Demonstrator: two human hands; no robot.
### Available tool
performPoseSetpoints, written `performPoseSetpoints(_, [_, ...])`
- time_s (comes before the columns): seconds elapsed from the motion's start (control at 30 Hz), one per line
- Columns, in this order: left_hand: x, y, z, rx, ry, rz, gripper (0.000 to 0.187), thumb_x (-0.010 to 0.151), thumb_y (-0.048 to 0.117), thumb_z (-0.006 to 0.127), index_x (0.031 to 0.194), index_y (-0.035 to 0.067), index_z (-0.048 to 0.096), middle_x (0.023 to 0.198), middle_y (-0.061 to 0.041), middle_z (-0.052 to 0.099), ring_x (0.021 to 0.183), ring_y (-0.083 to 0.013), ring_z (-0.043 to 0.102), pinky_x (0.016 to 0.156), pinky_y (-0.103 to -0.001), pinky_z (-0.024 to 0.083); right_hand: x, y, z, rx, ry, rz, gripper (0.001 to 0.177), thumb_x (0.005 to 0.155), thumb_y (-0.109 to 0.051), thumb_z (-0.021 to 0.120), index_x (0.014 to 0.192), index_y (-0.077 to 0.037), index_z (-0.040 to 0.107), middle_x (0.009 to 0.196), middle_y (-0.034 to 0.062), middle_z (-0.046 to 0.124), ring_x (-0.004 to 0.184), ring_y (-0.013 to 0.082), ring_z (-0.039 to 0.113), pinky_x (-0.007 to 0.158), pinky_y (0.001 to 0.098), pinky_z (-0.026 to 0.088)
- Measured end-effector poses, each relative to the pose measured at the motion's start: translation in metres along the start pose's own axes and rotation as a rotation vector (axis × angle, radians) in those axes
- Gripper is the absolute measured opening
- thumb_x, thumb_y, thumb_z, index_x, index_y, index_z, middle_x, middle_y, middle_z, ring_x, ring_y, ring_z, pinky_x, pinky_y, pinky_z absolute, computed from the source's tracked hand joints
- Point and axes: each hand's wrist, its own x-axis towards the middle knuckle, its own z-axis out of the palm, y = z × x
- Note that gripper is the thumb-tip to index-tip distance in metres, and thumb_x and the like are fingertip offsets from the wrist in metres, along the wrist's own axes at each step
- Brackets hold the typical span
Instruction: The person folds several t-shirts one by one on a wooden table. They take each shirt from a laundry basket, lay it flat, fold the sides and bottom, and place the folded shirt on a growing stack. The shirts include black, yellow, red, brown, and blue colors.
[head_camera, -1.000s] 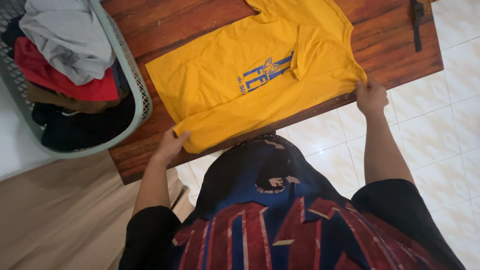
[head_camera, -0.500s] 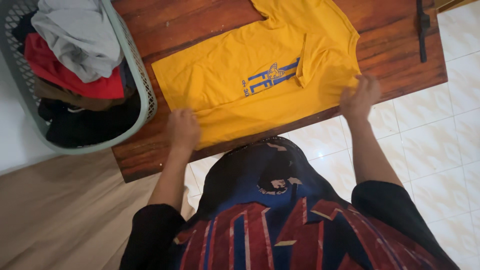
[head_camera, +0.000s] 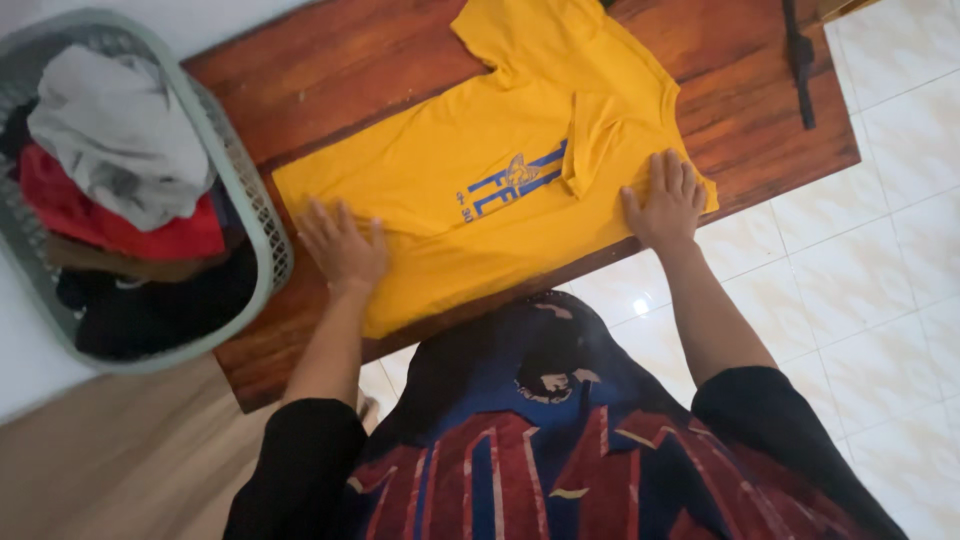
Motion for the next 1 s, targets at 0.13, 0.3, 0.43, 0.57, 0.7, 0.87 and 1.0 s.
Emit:
performPoseSetpoints(0.13, [0.014, 0.088, 0.012, -0.54, -0.053, 0.462, 0.043, 0.087, 0.031, 0.074, 0.115, 0.0, 0.064, 0.123, -0.021, 0.059, 0.119, -0.0407, 0.054, 0.106, -0.05, 0.045, 0.012, -0.006, -0.008, 0.028, -0.011, -0.007, 0.061, 0.085, -0.036, 0.07, 0.139, -0.01, 0.058, 0.146, 0.0183, 0.048, 0.138, 0.0419, 0.04, 0.109, 0.0607, 0.033])
performPoseSetpoints(0.3, [0.024, 0.244, 0.033, -0.438, -0.122, 0.583, 0.078, 0.076, 0.065, 0.078, 0.117, -0.001, 0.069, 0.122, -0.024, 0.066, 0.116, -0.0402, 0.06, 0.101, -0.048, 0.048, 0.045, -0.008, 0.005, 0.374, 0.083, -0.281, 0.029, 0.086, -0.012, 0.072, 0.116, -0.008, 0.072, 0.127, 0.0137, 0.064, 0.114, 0.0357, 0.063, 0.096, 0.0433, 0.053])
performPoseSetpoints(0.43, [0.046, 0.311, 0.051, -0.435, -0.54, 0.243, 0.066, 0.076, 0.062, 0.075, 0.121, 0.015, 0.072, 0.119, -0.017, 0.072, 0.117, -0.0358, 0.064, 0.102, -0.045, 0.05, 0.07, 0.004, 0.024, 0.491, -0.034, -0.14, 0.03, 0.078, -0.009, 0.079, 0.108, -0.01, 0.077, 0.114, 0.0127, 0.067, 0.103, 0.0314, 0.067, 0.089, 0.0391, 0.056])
performPoseSetpoints(0.57, [0.067, 0.331, 0.076, -0.574, -0.41, 0.218, 0.05, 0.077, 0.028, 0.069, 0.124, 0.012, 0.067, 0.115, -0.014, 0.073, 0.109, -0.0346, 0.068, 0.095, -0.044, 0.054, 0.076, 0.014, 0.028, 0.68, -0.091, 0.008, 0.034, 0.085, -0.011, 0.076, 0.119, -0.007, 0.072, 0.115, 0.0107, 0.072, 0.098, 0.0241, 0.071, 0.088, 0.0343, 0.058])
performPoseSetpoints(0.7, [0.062, 0.322, 0.091, -0.657, -0.216, 0.808, 0.039, 0.091, 0.013, 0.06, 0.13, 0.015, 0.064, 0.115, -0.01, 0.071, 0.11, -0.0333, 0.066, 0.101, -0.046, 0.052, 0.071, 0.009, 0.01, 1.146, 0.013, -0.012, 0.051, 0.089, -0.008, 0.071, 0.136, -0.004, 0.052, 0.125, 0.0128, 0.064, 0.108, 0.019, 0.068, 0.088, 0.0311, 0.057])
performPoseSetpoints(0.87, [0.02, 0.294, 0.089, -0.413, -0.158, 1.419, 0.041, 0.093, 0.012, 0.054, 0.132, 0.016, 0.063, 0.122, -0.009, 0.065, 0.116, -0.0293, 0.06, 0.099, -0.044, 0.048, 0.045, 0.023, -0.036, 0.625, 0.22, -0.251, 0.059, 0.087, 0.003, 0.071, 0.142, -0.001, 0.051, 0.142, 0.0214, 0.05, 0.113, 0.0329, 0.061, 0.085, 0.0382, 0.054])
performPoseSetpoints(1.0, [0.013, 0.262, 0.093, -0.246, -0.239, 1.2, 0.032, 0.089, 0.016, 0.057, 0.12, 0.016, 0.066, 0.119, -0.008, 0.064, 0.116, -0.0306, 0.059, 0.096, -0.043, 0.049, 0.033, 0.042, -0.048, 0.315, 0.001, -0.401, 0.049, 0.08, 0.012, 0.058, 0.117, -0.015, 0.074, 0.139, 0.0137, 0.059, 0.115, 0.0335, 0.066, 0.093, 0.04, 0.057])
